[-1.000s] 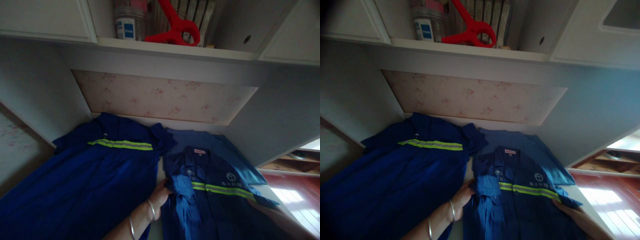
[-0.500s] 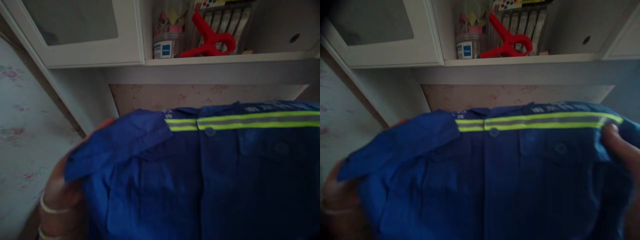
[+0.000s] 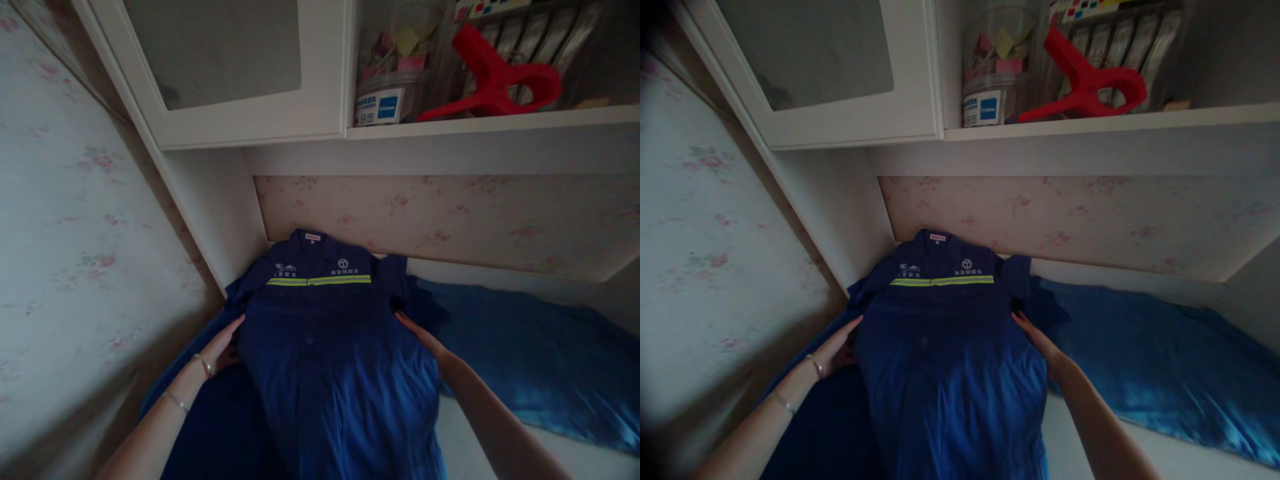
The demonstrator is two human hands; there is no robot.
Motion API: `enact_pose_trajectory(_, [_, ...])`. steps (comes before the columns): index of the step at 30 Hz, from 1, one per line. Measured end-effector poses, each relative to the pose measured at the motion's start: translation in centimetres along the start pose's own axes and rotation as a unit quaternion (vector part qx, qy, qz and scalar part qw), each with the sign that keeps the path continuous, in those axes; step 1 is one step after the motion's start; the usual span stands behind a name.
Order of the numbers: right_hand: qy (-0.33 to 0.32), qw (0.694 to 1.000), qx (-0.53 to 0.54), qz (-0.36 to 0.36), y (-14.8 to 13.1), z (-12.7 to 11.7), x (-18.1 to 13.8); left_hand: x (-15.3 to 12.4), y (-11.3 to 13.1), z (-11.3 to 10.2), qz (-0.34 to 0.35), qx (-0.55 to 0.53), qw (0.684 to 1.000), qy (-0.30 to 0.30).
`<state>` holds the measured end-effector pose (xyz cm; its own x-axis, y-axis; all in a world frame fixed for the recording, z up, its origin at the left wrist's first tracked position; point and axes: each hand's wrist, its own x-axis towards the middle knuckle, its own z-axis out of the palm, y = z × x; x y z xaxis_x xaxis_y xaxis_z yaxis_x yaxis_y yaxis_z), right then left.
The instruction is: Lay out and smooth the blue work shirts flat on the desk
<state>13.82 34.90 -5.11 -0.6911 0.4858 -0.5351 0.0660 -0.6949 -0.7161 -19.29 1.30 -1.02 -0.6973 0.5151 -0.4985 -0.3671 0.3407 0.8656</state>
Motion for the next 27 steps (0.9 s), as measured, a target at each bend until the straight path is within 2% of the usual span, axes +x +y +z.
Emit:
enact_pose_trajectory(2, [-0.022,1.0,0.011,0.004,2.6,-2.5,-2.0,-0.7,-4.2,-2.0,-0.021,-0.068,0.997,-0.028])
enact_pose_trajectory(4, [-0.079,0.997,-0.002,0.026,4.5,-4.0,-4.2,-1.8,-7.2,-3.0,-0.011,-0.13,0.99,-0.062])
enact_pose_trajectory(7, [-0.175,0.982,-0.044,0.06,6.1,-4.4,-6.7,-3.6,-9.0,-2.3,0.03,-0.094,0.99,-0.104])
enact_pose_trajectory(9, [-0.208,0.972,-0.084,0.065,6.3,-3.6,-7.6,-4.4,-8.7,-0.7,0.045,-0.042,0.991,-0.117])
enact_pose_trajectory(12, [-0.23,0.96,-0.148,0.059,5.5,-1.3,-8.3,-4.5,-7.1,2.0,0.089,-0.042,0.991,-0.088])
enact_pose_trajectory(14, [-0.235,0.961,-0.142,0.038,4.8,0.3,-8.6,-4.0,-6.2,3.7,0.142,-0.077,0.985,-0.057])
enact_pose_trajectory(16, [-0.236,0.968,-0.088,0.0,4.4,1.8,-8.9,-3.5,-5.7,5.4,0.168,-0.127,0.977,-0.039])
enact_pose_trajectory(18, [-0.23,0.972,-0.029,-0.027,4.6,3.0,-9.1,-3.2,-5.7,6.9,0.146,-0.18,0.972,-0.035])
enact_pose_trajectory(20, [-0.217,0.976,-0.001,-0.017,5.2,4.0,-9.4,-3.4,-5.8,8.1,0.104,-0.202,0.973,-0.043])
enact_pose_trajectory(23, [-0.21,0.977,-0.004,0.029,6.4,5.2,-10.7,-4.8,-5.0,7.6,0.039,-0.178,0.982,-0.058])
enact_pose_trajectory(25, [-0.223,0.974,-0.006,0.038,7.2,5.9,-12.3,-6.3,-3.5,5.4,0.008,-0.143,0.989,-0.043])
enact_pose_trajectory(27, [-0.253,0.967,-0.014,0.03,8.0,6.6,-14.2,-7.8,-1.3,1.8,-0.02,-0.092,0.996,-0.006])
